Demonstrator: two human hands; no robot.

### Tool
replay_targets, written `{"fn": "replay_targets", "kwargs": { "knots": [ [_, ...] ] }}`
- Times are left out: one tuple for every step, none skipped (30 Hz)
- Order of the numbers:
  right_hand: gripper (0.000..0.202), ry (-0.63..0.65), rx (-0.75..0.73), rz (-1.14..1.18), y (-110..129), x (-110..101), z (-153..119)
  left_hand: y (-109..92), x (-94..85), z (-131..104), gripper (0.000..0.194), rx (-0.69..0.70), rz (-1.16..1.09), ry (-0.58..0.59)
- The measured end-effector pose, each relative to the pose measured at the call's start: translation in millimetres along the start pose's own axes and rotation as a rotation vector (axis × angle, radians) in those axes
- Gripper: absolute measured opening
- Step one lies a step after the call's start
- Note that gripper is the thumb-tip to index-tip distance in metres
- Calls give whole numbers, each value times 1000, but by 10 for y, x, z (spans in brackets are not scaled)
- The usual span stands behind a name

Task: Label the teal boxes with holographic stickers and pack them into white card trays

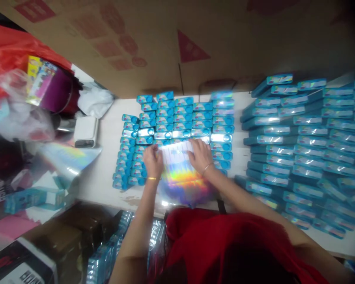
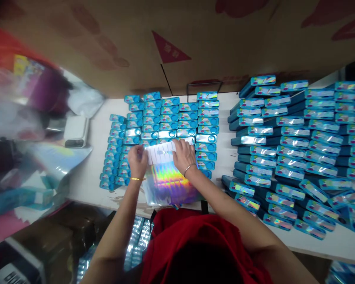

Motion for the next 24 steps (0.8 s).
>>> {"fn": "replay_targets", "kwargs": {
  "knots": [
    [39, 15, -73, 4, 65, 28, 2, 81, -71, 55, 23, 64, 16, 30],
    [39, 35, -157, 11, 147, 78, 6, 152, -133, 107, 25, 131, 48, 69],
    [40, 57, -244, 23, 239, 149, 11, 210, -181, 152, 27, 198, 84, 114],
    [42, 80, -325, 35, 332, 237, 18, 254, -214, 189, 29, 259, 120, 160],
    [44, 102, -387, 45, 415, 337, 26, 283, -232, 216, 30, 313, 152, 201],
    [45, 123, -426, 51, 482, 438, 36, 299, -239, 235, 30, 357, 182, 229],
    [46, 140, -443, 54, 527, 532, 45, 306, -237, 246, 30, 393, 211, 246],
    [47, 152, -446, 58, 552, 611, 54, 305, -232, 251, 30, 421, 235, 252],
    [48, 156, -441, 65, 559, 668, 59, 301, -224, 251, 29, 442, 251, 254],
    [49, 154, -434, 75, 553, 703, 61, 295, -218, 247, 28, 458, 257, 254],
    [50, 152, -430, 85, 539, 719, 61, 291, -215, 241, 27, 470, 254, 257],
    [52, 149, -427, 93, 523, 720, 57, 289, -214, 234, 27, 477, 245, 259],
    [53, 147, -424, 96, 508, 712, 53, 289, -217, 226, 26, 479, 234, 258],
    [53, 147, -424, 95, 496, 700, 48, 292, -222, 219, 26, 478, 225, 256],
    [53, 148, -425, 90, 489, 688, 44, 296, -227, 212, 25, 475, 220, 251],
    [53, 148, -428, 84, 485, 678, 41, 301, -231, 205, 24, 474, 215, 244],
    [53, 147, -433, 79, 485, 672, 38, 305, -231, 197, 23, 474, 212, 241],
    [52, 146, -437, 75, 486, 668, 37, 308, -227, 188, 22, 478, 208, 238],
    [52, 144, -442, 71, 489, 667, 37, 310, -220, 176, 20, 485, 206, 235],
    [52, 140, -444, 68, 491, 666, 37, 312, -213, 162, 19, 493, 203, 230],
    [52, 138, -446, 64, 494, 665, 36, 313, -206, 143, 18, 501, 199, 224],
    [52, 137, -446, 60, 497, 664, 36, 314, -204, 117, 17, 506, 193, 218],
    [52, 138, -445, 58, 499, 662, 35, 315, -210, 84, 17, 504, 183, 212],
    [52, 141, -443, 60, 501, 662, 34, 315, -229, 40, 16, 495, 169, 209]
  ]
}}
Point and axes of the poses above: each hand's wrist, its own z-axis towards the middle knuckle, its own x-axis out of the palm, y = z × x, the point moved 2 cm from there along z, towards the middle knuckle, and after that the axes turned 4 degrees about -y, right-handed, at the moved point
